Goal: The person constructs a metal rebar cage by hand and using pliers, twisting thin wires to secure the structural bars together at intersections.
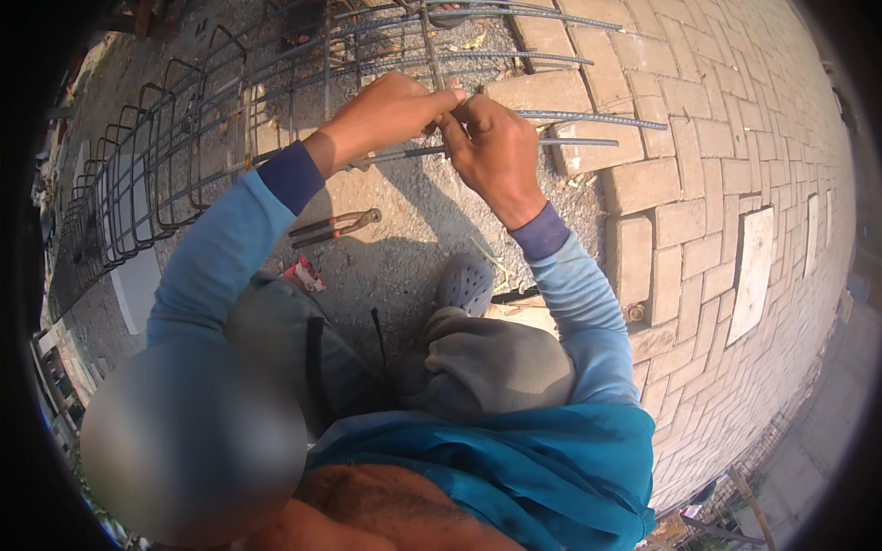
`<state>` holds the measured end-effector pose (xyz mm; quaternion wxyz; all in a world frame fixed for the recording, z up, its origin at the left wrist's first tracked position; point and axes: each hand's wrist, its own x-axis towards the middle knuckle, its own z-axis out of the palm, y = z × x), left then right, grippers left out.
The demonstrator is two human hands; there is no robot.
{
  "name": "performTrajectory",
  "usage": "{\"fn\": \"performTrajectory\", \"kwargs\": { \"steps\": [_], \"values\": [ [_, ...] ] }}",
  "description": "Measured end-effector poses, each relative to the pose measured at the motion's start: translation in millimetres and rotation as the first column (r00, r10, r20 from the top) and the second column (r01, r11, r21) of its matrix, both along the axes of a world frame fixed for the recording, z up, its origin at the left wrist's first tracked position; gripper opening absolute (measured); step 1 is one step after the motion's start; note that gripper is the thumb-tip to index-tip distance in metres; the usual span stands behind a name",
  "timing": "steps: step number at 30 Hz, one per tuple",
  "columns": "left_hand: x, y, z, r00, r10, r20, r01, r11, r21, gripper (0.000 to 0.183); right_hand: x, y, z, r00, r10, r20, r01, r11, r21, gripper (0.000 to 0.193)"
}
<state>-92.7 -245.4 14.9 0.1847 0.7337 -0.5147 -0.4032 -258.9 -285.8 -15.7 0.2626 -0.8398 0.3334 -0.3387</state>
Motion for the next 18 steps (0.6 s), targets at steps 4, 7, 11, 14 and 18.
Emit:
{"fn": "performTrajectory", "kwargs": {
  "steps": [4,7,11,14,18],
  "values": [
    [-2,-6,-11,0.991,0.062,-0.119,-0.065,0.998,-0.021,0.057,3,4,6,1.0,0.003,0.026,-0.003,1.0,-0.016,0.023],
    [-10,-10,2,0.997,0.057,-0.056,-0.054,0.997,0.06,0.059,2,6,9,1.0,0.007,0.02,-0.005,0.998,-0.057,0.018],
    [-13,-12,13,0.99,-0.084,0.116,0.074,0.993,0.087,0.061,0,6,8,0.998,0.039,0.055,-0.035,0.997,-0.071,0.013],
    [-11,-10,15,0.966,-0.114,0.23,0.119,0.993,-0.007,0.062,1,6,9,0.998,0.043,0.05,-0.036,0.991,-0.128,0.012],
    [-7,-13,5,0.999,-0.042,0.002,0.041,0.985,0.168,0.061,1,5,10,0.998,0.053,0.047,-0.047,0.991,-0.122,0.011]
  ]
}}
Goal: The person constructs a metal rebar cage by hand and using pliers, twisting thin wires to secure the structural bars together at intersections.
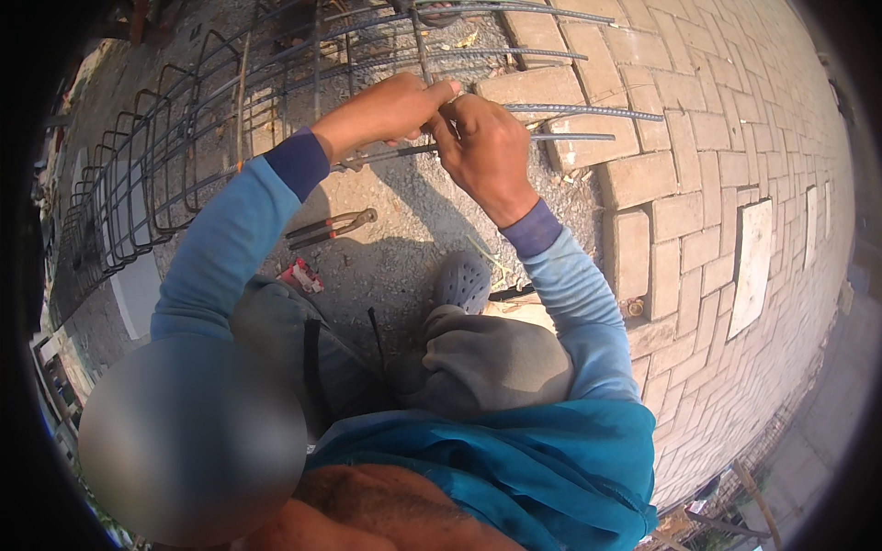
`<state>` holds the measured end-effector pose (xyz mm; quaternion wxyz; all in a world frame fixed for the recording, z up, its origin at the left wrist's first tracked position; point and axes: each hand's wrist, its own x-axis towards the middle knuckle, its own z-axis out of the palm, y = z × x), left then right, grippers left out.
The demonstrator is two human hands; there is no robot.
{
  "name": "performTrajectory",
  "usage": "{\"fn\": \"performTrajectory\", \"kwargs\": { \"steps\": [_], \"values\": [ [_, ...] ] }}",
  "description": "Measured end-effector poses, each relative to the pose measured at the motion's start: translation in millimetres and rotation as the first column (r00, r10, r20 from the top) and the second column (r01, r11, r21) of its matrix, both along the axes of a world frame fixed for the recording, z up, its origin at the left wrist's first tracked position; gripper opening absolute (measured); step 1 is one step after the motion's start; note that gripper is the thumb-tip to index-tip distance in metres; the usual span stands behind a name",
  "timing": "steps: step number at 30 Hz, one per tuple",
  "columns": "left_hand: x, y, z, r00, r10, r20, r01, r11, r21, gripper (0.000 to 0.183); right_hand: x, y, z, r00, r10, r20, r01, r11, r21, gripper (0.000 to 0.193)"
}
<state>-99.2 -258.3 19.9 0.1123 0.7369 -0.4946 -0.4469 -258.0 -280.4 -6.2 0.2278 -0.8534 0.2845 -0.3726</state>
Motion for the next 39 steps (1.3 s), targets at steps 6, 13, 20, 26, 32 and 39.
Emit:
{"fn": "performTrajectory", "kwargs": {
  "steps": [6,13,20,26,32,39],
  "values": [
    [-2,1,-5,0.991,0.053,-0.119,-0.064,0.994,-0.084,0.061,-12,-8,-6,0.99,0.139,0.026,-0.137,0.988,-0.076,0.016],
    [-3,8,2,0.987,0.031,-0.159,-0.04,0.998,-0.056,0.062,-12,-3,-16,0.993,0.104,0.046,-0.1,0.99,-0.096,0.019],
    [11,14,-9,0.862,0.14,-0.488,-0.106,0.99,0.097,0.045,-16,19,0,0.995,-0.102,0.0,0.1,0.973,0.208,0.016],
    [21,11,-1,0.85,0.011,-0.527,0.039,0.996,0.083,0.039,-27,42,-5,0.992,-0.001,-0.125,0.018,0.99,0.142,0.012],
    [9,12,-15,0.934,-0.198,-0.297,0.17,0.979,-0.116,0.055,-7,62,3,0.902,0.194,-0.385,-0.176,0.981,0.082,0.009],
    [13,12,-11,0.978,-0.181,-0.101,0.158,0.967,-0.201,0.06,2,33,41,0.98,0.063,-0.188,-0.07,0.997,-0.029,0.011]
  ]
}}
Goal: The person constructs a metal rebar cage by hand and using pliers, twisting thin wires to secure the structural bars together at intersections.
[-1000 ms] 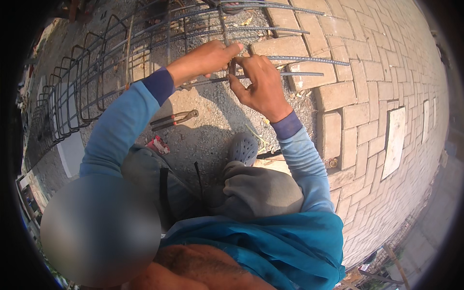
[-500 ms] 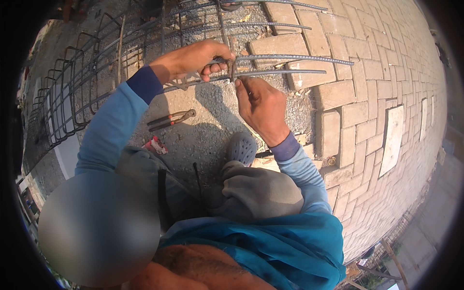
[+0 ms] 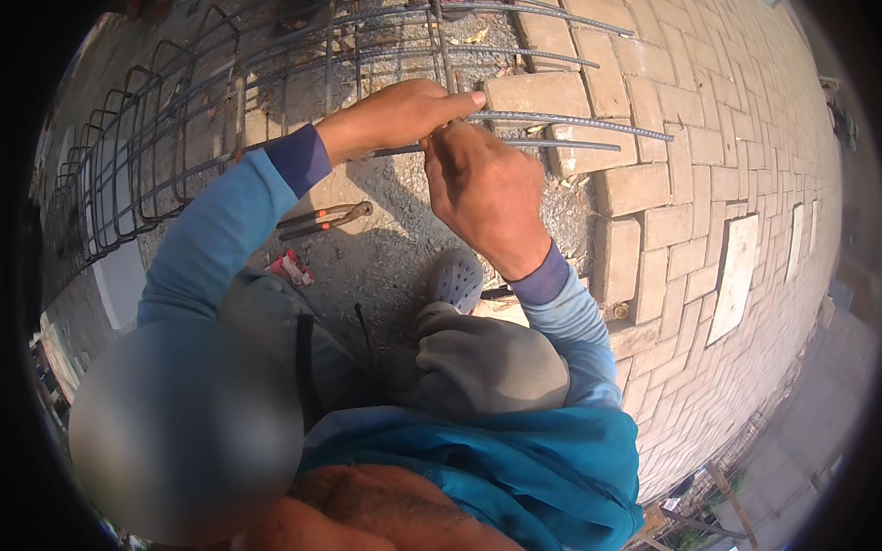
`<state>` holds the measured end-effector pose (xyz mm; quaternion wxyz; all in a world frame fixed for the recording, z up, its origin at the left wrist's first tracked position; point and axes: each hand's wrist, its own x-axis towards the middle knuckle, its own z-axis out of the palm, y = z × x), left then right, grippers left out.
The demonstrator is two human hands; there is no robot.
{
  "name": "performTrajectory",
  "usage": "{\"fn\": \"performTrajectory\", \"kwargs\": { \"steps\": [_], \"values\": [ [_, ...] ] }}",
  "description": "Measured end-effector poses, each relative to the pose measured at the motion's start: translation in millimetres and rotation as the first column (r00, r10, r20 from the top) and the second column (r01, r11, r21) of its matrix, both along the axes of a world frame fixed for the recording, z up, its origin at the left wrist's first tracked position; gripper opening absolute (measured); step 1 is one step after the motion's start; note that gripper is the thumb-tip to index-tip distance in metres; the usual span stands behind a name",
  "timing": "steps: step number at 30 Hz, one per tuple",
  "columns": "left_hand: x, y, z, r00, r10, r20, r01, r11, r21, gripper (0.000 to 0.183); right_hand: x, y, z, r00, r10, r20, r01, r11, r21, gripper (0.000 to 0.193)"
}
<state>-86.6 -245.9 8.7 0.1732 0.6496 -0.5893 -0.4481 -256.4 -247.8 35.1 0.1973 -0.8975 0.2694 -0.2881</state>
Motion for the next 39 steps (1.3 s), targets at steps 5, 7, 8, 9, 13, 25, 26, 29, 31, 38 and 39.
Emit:
{"fn": "performTrajectory", "kwargs": {
  "steps": [5,7,8,9,13,25,26,29,31,38,39],
  "values": [
    [-7,4,-22,0.999,0.008,0.043,0.004,0.96,-0.279,0.063,-9,-11,4,0.99,-0.139,-0.037,0.142,0.986,0.091,0.019],
    [-9,0,-25,0.998,0.038,0.051,-0.027,0.979,-0.2,0.068,-15,-22,-3,0.951,-0.27,-0.147,0.281,0.958,0.055,0.021],
    [-10,-1,-26,0.998,0.032,0.05,-0.021,0.979,-0.2,0.068,-18,-23,-8,0.95,-0.276,-0.148,0.286,0.957,0.054,0.021],
    [-11,-1,-26,0.998,0.052,0.023,-0.048,0.988,-0.149,0.069,-21,-24,-13,0.938,-0.294,-0.182,0.299,0.954,0.004,0.022],
    [-8,1,-15,0.996,0.087,0.036,-0.082,0.988,-0.127,0.071,-31,-16,-33,0.952,-0.239,-0.192,0.267,0.954,0.139,0.023],
    [-18,11,8,0.975,0.127,0.182,-0.12,0.992,-0.049,0.054,-47,-2,-6,0.999,0.003,0.037,-0.025,0.798,0.602,0.023],
    [-19,17,0,0.974,0.134,0.183,-0.128,0.991,-0.048,0.054,-49,-1,-3,0.999,0.011,0.038,-0.032,0.798,0.602,0.023],
    [-17,57,-16,0.967,0.153,0.204,0.065,0.627,-0.776,0.025,-57,5,-1,0.995,-0.094,-0.03,0.095,0.831,0.548,0.024],
    [-18,102,-26,0.945,-0.254,0.206,0.327,0.76,-0.562,0.023,-58,10,-6,0.986,-0.169,-0.005,0.149,0.853,0.5,0.023],
    [46,220,-163,0.817,-0.135,0.56,0.129,0.99,0.049,0.047,-47,10,-2,0.755,-0.452,0.475,0.299,0.882,0.364,0.023],
    [55,229,-173,0.79,-0.074,0.608,0.007,0.994,0.11,0.049,-46,10,1,0.73,-0.447,0.517,0.271,0.884,0.381,0.023]
  ]
}}
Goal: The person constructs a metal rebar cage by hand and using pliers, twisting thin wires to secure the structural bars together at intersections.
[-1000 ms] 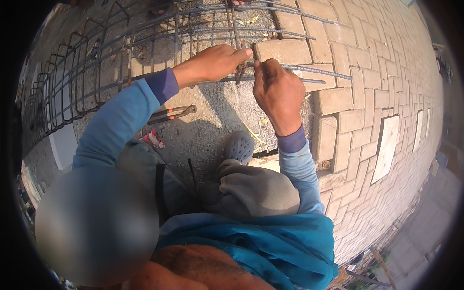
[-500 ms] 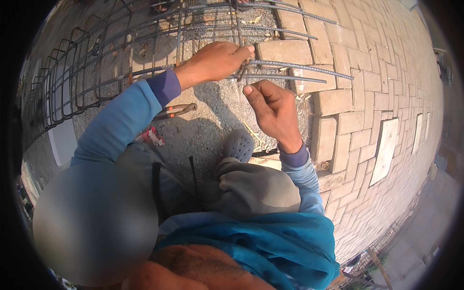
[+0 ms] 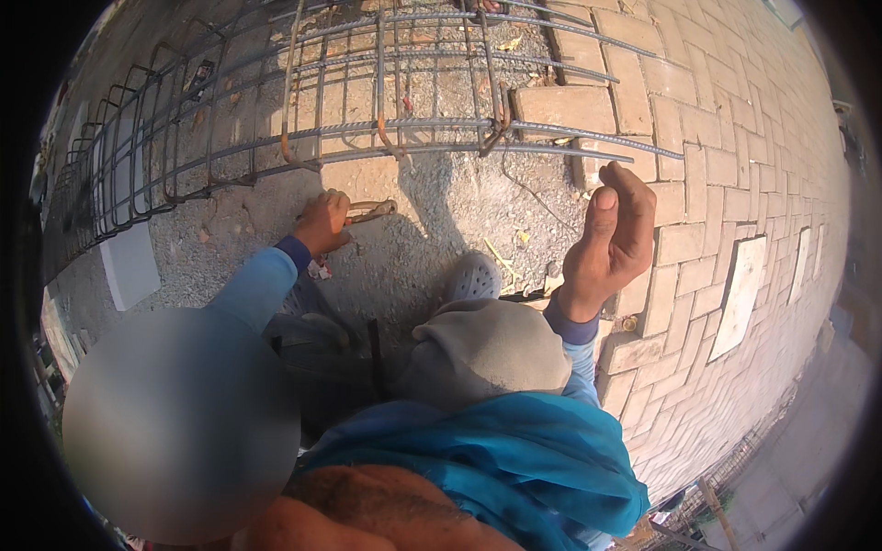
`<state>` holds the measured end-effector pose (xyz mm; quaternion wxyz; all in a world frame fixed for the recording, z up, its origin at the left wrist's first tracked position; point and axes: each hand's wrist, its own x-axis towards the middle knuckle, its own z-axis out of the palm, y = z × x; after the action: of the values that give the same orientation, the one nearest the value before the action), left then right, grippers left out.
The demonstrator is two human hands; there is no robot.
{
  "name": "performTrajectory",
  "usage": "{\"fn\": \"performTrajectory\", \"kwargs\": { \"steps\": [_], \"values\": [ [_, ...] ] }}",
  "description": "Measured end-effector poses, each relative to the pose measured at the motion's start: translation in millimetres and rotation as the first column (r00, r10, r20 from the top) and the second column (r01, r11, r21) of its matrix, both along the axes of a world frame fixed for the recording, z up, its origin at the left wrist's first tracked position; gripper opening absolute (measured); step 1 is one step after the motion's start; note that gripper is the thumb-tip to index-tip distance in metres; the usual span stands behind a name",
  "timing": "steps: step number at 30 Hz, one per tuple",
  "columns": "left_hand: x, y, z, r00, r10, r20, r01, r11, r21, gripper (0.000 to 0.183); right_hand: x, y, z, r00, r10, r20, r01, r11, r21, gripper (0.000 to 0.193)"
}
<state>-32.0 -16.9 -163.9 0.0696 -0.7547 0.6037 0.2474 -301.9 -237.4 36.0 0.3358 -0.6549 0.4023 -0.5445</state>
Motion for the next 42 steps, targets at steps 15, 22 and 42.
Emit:
{"fn": "performTrajectory", "kwargs": {
  "steps": [15,22,42],
  "values": [
    [-30,-20,29,0.868,-0.045,-0.495,-0.038,0.987,-0.157,0.051,7,33,1,0.994,0.097,0.043,-0.103,0.981,0.165,0.022],
    [-87,-73,121,0.596,-0.209,-0.775,-0.26,0.863,-0.433,0.047,-4,37,17,0.942,0.317,0.111,-0.335,0.866,0.371,0.039],
    [-127,-156,117,0.006,-0.049,-0.999,-0.711,0.702,-0.039,0.057,-2,19,120,0.741,0.632,-0.227,-0.238,0.563,0.791,0.055]
  ]
}}
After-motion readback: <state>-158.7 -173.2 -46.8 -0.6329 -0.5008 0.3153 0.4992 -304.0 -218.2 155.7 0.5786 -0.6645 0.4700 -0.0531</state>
